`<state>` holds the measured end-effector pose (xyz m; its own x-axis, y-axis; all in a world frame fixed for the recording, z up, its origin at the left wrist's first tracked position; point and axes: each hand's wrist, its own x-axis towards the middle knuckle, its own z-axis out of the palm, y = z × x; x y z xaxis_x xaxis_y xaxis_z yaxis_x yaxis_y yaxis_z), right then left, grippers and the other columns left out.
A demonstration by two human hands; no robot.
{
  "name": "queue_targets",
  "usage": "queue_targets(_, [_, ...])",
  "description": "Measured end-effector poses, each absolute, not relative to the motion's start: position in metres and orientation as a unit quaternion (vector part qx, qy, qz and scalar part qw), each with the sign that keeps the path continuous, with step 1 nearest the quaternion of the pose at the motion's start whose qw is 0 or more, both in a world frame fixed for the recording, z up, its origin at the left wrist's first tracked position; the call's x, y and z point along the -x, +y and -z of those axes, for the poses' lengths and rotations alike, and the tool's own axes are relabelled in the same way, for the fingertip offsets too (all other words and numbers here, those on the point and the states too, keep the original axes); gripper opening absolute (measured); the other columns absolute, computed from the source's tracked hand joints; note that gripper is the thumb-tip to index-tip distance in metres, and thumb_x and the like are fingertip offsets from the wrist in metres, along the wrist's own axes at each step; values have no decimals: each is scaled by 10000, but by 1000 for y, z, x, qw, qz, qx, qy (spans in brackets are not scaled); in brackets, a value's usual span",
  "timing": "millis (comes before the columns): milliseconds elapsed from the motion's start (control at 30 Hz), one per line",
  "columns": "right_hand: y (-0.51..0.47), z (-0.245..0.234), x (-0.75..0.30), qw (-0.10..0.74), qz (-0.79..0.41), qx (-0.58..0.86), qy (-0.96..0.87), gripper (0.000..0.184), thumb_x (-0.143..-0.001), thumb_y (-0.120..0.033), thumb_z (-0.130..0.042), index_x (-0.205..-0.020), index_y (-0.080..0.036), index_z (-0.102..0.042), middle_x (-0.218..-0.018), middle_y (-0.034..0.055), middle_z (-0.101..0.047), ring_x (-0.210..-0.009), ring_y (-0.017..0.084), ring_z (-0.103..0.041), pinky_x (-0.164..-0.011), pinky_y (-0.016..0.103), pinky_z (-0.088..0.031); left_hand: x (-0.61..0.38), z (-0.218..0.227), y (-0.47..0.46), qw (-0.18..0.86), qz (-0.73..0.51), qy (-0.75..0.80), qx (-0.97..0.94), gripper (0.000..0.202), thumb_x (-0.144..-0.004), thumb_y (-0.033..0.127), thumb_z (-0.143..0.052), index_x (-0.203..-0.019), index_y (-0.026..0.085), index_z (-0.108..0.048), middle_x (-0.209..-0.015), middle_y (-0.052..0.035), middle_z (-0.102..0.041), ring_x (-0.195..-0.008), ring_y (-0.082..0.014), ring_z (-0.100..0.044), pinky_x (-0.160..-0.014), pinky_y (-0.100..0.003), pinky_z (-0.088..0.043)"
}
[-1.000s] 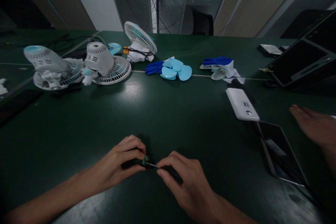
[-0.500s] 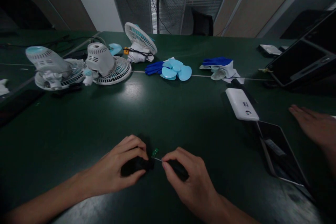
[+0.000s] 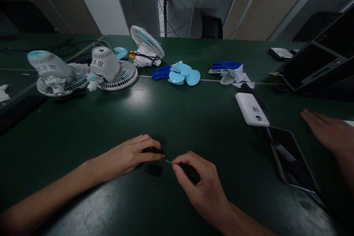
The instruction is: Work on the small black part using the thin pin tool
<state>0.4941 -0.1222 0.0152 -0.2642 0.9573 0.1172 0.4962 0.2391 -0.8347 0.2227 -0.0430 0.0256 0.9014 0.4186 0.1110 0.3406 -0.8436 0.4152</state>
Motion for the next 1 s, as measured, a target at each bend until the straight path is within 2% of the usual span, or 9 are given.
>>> queue_targets(100, [-122,-16,-494,327,-348,509,-716,124,-999,-273,-596,-986,-239,-715,-895,13,-740,-806,185,-718,-714,295,-545,-223,-23,-38,124,-114,183,-969,325,-1020,87,-472,-1274,184,-649,-1258,-114,-651,-1105,-210,-608,-931,-353,-512])
queue_targets(267, [-121,-17,-493,332,-349,510,-713,122,-995,-268,-601,-974,-244,-719,-878,-1,-737,-798,174,-718,-720,288,-542,-218,-16,-40,37,-137,195,-971,175,-1050,188,-487,-1112,144,-645,-1247,-116,-693,-1099,-216,-646,-925,-363,-534])
queue_targets(400, [-120,-18,-492,326,-351,510,-714,131,-989,-264,-601,-969,-242,-729,-883,6,-749,-799,179,-729,-710,284,-558,-212,-19,-53,132,-203,254,-936,137,-1056,214,-486,-1098,161,-606,-1133,-80,-720,-1026,-171,-683,-912,-324,-563])
queue_targets(533, [-120,-18,-492,334,-348,510,-712,146,-987,-273,-602,-967,-236,-742,-877,20,-760,-796,188,-737,-704,283,-573,-210,-25,-77,235,-270,265,-896,127,-1019,153,-545,-1133,170,-598,-994,-51,-710,-914,-140,-686,-839,-261,-568])
queue_targets(800, [-119,-17,-493,324,-357,512,-711,131,-995,-280,-606,-981,-244,-731,-899,9,-753,-813,184,-733,-707,279,-564,-210,-24,-99,311,-279,272,-867,210,-1012,106,-546,-1199,180,-606,-1100,-79,-712,-1028,-156,-682,-900,-267,-566])
queue_targets(900, [-119,-17,-492,333,-355,507,-711,117,-992,-274,-612,-970,-242,-722,-887,1,-749,-811,180,-732,-718,281,-553,-219,-24,-103,271,-277,262,-884,168,-1023,123,-528,-1149,173,-627,-1102,-87,-732,-1027,-170,-694,-896,-297,-577])
queue_targets(1000, [-119,-16,-492,332,-362,507,-708,119,-998,-270,-606,-974,-243,-719,-890,-1,-748,-819,177,-729,-736,286,-545,-226,-22,-107,146,-263,209,-930,169,-1021,114,-511,-1099,142,-657,-1163,-116,-755,-1110,-211,-699,-947,-351,-587])
